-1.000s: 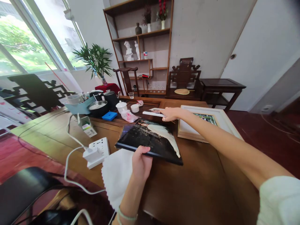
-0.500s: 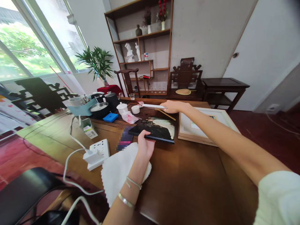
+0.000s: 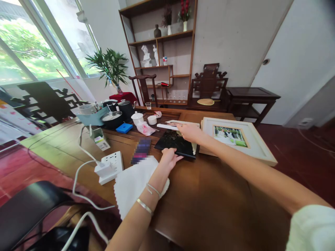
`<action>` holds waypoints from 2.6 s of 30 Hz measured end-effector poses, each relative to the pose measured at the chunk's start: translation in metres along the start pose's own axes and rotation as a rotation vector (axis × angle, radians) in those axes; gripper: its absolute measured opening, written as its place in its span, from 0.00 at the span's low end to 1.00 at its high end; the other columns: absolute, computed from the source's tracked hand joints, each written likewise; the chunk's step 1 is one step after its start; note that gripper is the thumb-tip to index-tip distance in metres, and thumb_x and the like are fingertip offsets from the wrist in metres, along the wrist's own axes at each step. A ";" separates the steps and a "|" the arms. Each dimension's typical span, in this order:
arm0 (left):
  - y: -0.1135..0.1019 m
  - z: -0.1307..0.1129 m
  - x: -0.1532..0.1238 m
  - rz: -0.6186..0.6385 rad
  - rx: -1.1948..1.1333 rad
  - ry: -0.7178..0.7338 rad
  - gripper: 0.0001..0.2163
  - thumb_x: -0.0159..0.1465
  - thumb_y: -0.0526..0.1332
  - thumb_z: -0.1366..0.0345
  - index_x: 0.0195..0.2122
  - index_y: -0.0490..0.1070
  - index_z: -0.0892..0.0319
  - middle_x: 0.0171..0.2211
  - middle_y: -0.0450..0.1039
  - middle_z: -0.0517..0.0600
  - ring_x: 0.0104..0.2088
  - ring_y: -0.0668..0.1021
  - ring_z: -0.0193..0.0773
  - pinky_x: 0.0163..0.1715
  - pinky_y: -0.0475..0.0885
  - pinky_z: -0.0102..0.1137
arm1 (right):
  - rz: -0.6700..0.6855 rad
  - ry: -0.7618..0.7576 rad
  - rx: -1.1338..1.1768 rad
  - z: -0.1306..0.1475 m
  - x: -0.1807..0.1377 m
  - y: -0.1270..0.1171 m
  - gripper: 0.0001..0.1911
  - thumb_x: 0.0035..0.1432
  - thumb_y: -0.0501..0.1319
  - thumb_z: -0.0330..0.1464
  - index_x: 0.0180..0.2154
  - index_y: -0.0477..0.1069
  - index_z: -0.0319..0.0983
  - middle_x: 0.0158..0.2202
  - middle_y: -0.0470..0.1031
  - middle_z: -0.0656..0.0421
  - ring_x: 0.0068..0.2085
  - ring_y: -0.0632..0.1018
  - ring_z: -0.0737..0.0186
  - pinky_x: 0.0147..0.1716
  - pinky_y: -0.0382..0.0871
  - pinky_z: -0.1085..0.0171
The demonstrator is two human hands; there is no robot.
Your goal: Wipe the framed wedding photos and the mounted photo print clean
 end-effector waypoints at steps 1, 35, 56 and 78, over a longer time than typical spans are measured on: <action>0.001 0.001 0.001 0.001 0.007 -0.019 0.16 0.55 0.55 0.85 0.38 0.59 0.58 0.35 0.70 0.48 0.31 0.78 0.36 0.35 0.77 0.45 | -0.006 0.003 -0.009 0.005 -0.004 0.004 0.20 0.59 0.48 0.22 0.53 0.61 0.31 0.47 0.74 0.40 0.46 0.76 0.47 0.39 0.69 0.57; 0.008 -0.007 0.031 0.084 0.074 -0.213 0.14 0.66 0.57 0.63 0.51 0.65 0.61 0.47 0.70 0.55 0.42 0.76 0.40 0.39 0.75 0.39 | -0.047 0.025 0.521 -0.008 -0.028 0.037 0.22 0.51 0.66 0.34 0.49 0.72 0.37 0.50 0.75 0.51 0.51 0.74 0.52 0.49 0.66 0.61; 0.018 -0.001 0.036 0.084 0.109 -0.167 0.18 0.68 0.51 0.58 0.57 0.59 0.58 0.60 0.59 0.64 0.57 0.69 0.52 0.38 0.78 0.38 | -0.738 0.856 0.625 -0.110 -0.226 0.068 0.18 0.56 0.54 0.36 0.45 0.72 0.37 0.50 0.74 0.50 0.55 0.71 0.51 0.54 0.62 0.54; 0.015 -0.007 0.025 0.126 0.549 -0.062 0.20 0.66 0.53 0.55 0.49 0.65 0.69 0.41 0.75 0.70 0.34 0.82 0.45 0.26 0.77 0.29 | -0.604 1.259 0.709 -0.130 -0.234 0.105 0.26 0.53 0.56 0.40 0.50 0.71 0.35 0.43 0.78 0.48 0.44 0.76 0.49 0.42 0.68 0.58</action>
Point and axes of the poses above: each hand's wrist, its own x-axis towards the middle knuckle, its own y-axis out of the palm, z = x × y, the point moved 2 cm from there along x, towards the middle knuckle
